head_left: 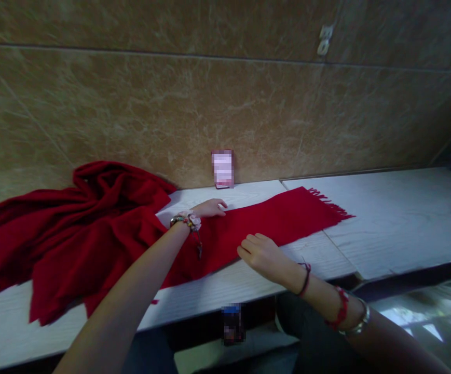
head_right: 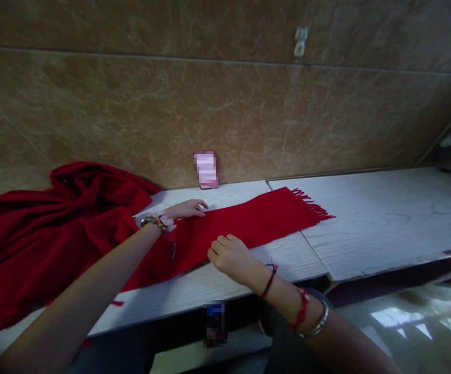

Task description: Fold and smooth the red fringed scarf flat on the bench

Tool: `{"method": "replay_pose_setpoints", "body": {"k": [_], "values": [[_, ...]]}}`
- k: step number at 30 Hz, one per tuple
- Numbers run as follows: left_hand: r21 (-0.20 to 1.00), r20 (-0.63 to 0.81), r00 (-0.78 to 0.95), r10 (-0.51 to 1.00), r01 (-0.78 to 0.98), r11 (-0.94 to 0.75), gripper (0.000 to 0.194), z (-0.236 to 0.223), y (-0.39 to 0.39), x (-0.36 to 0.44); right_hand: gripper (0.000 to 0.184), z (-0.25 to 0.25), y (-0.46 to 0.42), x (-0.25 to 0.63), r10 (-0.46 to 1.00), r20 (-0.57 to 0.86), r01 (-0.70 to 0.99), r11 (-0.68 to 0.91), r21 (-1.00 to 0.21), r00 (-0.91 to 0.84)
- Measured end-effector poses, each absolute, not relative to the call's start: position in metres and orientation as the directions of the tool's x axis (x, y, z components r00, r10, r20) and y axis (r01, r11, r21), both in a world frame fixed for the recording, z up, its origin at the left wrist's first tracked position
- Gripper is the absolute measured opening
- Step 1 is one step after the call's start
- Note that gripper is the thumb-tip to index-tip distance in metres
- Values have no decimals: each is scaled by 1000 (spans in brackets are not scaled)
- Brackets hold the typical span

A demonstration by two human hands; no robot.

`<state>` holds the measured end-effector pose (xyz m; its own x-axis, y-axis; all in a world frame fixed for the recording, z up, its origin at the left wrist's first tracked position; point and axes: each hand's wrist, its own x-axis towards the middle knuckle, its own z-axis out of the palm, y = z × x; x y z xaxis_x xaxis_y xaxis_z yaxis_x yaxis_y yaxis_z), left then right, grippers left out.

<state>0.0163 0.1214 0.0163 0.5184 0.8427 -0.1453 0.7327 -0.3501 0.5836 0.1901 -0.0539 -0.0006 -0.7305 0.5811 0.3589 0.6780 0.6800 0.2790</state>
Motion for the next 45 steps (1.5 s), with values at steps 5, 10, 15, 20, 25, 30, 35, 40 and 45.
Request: {"method": "replay_pose_setpoints", "body": {"k": [5, 10, 15, 20, 25, 30, 35, 40, 45], "values": [[718, -120, 526, 842, 632, -293, 40, 21, 118, 15, 17, 8, -57, 196, 528, 396, 654, 676, 340, -751], [899, 3, 530, 848, 369, -234, 39, 36, 124, 28, 19, 24, -55, 216, 497, 494, 695, 595, 405, -713], [920, 93, 532, 842, 276, -277, 31, 66, 134, 68, 26, 50, -52, 259, 467, 564, 731, 487, 479, -681], [900, 208, 574, 792, 205, -385, 37, 93, 147, 140, 28, 76, -51, 325, 474, 575, 745, 411, 525, -667], [729, 281, 632, 722, 349, -589, 39, 88, 156, 217, 22, 68, -43, 392, 570, 599, 822, 307, 479, -562], [605, 229, 692, 685, 450, -657, 45, 42, 147, 256, 23, 16, -31, 431, 779, 467, 891, 252, 377, -418], [444, 186, 723, 665, 542, -713, 49, 5, 120, 260, 33, -16, -30, 438, 899, 383, 973, 160, 166, -213], [359, 155, 728, 668, 589, -724, 49, 4, 117, 254, 44, -14, -30, 433, 925, 348, 988, 156, 17, -152], [387, 150, 745, 650, 561, -732, 50, 2, 131, 218, 46, -11, -34, 403, 934, 307, 983, 186, 15, -181]]}}
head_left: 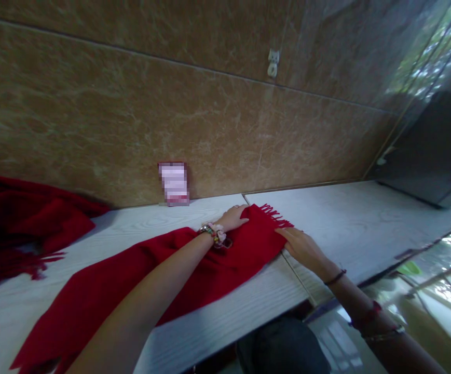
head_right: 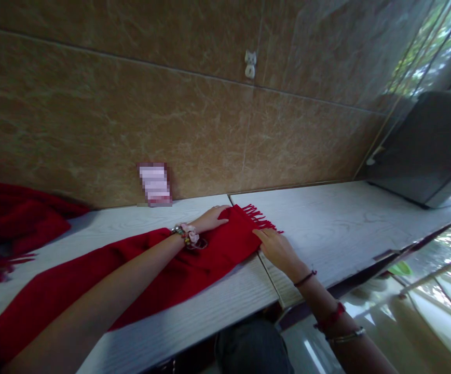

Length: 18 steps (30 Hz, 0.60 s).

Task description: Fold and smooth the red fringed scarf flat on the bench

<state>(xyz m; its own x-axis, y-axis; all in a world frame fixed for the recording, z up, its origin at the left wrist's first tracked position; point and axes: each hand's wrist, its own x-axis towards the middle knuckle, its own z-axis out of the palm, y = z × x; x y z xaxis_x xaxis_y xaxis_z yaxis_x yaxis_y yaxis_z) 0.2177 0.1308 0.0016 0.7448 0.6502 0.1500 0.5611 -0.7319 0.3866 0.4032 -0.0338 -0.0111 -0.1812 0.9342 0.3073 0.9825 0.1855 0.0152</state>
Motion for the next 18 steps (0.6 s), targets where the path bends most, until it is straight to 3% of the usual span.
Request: {"method": "replay_pose_setpoints", "body": {"k": [6, 9, 14, 18], "values": [[453, 50, 731, 681, 591, -667, 52, 5, 130, 120, 41, -7, -42, 326, 892, 329, 949, 310, 51, -309], [481, 33, 689, 724, 624, -616, 40, 17, 127, 82, 35, 2, -43, 291, 845, 354, 915, 387, 115, -401], [482, 90, 615, 783, 661, -575, 28, 33, 124, 67, 23, 11, -41, 268, 759, 424, 869, 435, 234, -494], [512, -22, 558, 829, 719, -470, 36, 35, 119, 67, 22, 8, -44, 271, 732, 439, 853, 433, 290, -521]]}}
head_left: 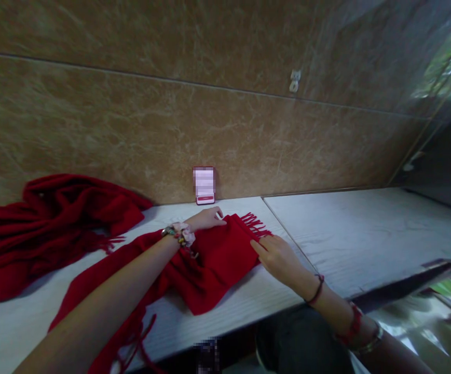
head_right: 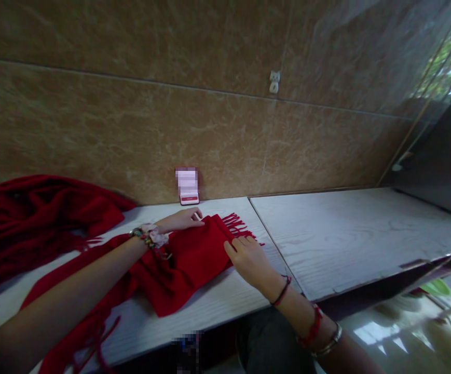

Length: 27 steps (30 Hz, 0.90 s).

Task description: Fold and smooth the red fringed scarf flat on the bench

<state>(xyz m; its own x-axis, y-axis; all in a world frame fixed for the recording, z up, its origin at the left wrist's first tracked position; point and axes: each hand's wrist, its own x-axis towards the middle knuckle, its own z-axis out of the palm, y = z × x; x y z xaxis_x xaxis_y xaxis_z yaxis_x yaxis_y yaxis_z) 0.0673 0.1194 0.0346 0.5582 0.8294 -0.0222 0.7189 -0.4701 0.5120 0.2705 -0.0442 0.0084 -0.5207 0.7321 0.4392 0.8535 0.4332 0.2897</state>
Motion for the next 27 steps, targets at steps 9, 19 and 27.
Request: {"method": "replay_pose_setpoints", "body": {"k": [9, 19, 27], "values": [[613, -59, 615, 786, 644, -457, 32, 51, 121, 67, 26, 11, -51, 268, 809, 405, 904, 396, 161, -426], [682, -8, 663, 748, 551, -481, 25, 129, 134, 88, 41, 34, -57, 263, 801, 558, 934, 337, -117, -219], [457, -39, 595, 802, 725, -516, 13, 64, 140, 121, 42, 13, -50, 276, 928, 323, 980, 197, 4, -188]]}}
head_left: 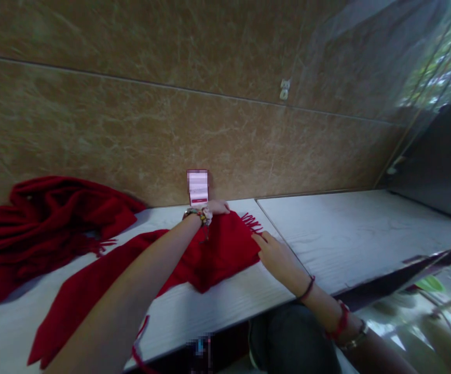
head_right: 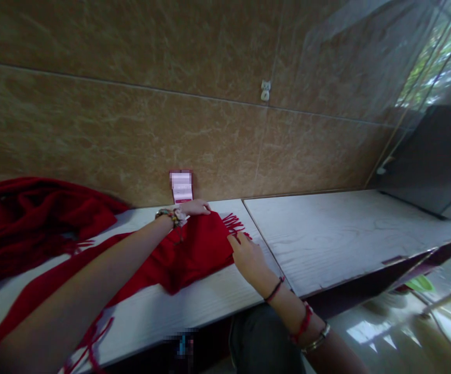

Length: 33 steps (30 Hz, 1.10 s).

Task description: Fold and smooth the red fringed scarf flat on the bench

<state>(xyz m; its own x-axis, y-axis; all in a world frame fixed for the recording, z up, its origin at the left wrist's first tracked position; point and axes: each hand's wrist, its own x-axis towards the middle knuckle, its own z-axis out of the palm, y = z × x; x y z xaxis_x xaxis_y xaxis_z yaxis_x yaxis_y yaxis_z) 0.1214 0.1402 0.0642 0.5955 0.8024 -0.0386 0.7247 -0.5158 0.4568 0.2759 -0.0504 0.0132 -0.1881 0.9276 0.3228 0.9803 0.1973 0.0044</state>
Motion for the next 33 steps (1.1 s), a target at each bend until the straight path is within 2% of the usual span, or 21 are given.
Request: {"method": "replay_pose_setpoints", "body": {"k": [3, 6, 12, 15, 17, 18, 20, 22, 26, 30, 33], "values": [[401, 3, 574, 819, 750, -526, 14, 37, 134, 124, 39, -1, -49, 278, 942, 275, 981, 179, 74, -193], [369, 42, 566, 823, 757, -540, 15, 27, 131, 122, 37, -5, -51, 277, 935, 291, 978, 180, 102, -202], [324, 144, 548, 824, 761, -562, 34, 28, 114, 115, 35, 6, -54, 273, 924, 314, 976, 206, 71, -218], [212, 245, 575, 781, 754, -621, 42, 24, 86, 101, 38, 7, -51, 277, 928, 301, 975, 218, 39, -220], [154, 204, 670, 714, 698, -699, 53, 20, 64, 85, 41, 8, -49, 280, 911, 308, 961, 274, 41, -274], [144, 132, 739, 661, 645, -750, 55, 19, 54, 76, 42, 8, -48, 282, 895, 307, 945, 323, 55, -324], [153, 25, 788, 615, 605, -781, 52, 18, 38, 57, 45, 8, -48, 284, 856, 285, 901, 425, 89, -432], [174, -9, 796, 606, 598, -783, 49, 18, 28, 39, 46, 7, -48, 286, 824, 263, 864, 491, 110, -502], [192, 8, 769, 639, 626, -756, 51, 15, 22, 13, 45, 8, -46, 289, 822, 203, 846, 523, 99, -532], [135, 42, 699, 714, 704, -697, 53, 8, 13, 5, 37, 33, -32, 284, 848, 77, 852, 522, 42, -524], [109, 74, 672, 737, 729, -676, 53, 7, 1, 5, 37, 55, -16, 267, 803, 101, 807, 591, -9, -587]]}}
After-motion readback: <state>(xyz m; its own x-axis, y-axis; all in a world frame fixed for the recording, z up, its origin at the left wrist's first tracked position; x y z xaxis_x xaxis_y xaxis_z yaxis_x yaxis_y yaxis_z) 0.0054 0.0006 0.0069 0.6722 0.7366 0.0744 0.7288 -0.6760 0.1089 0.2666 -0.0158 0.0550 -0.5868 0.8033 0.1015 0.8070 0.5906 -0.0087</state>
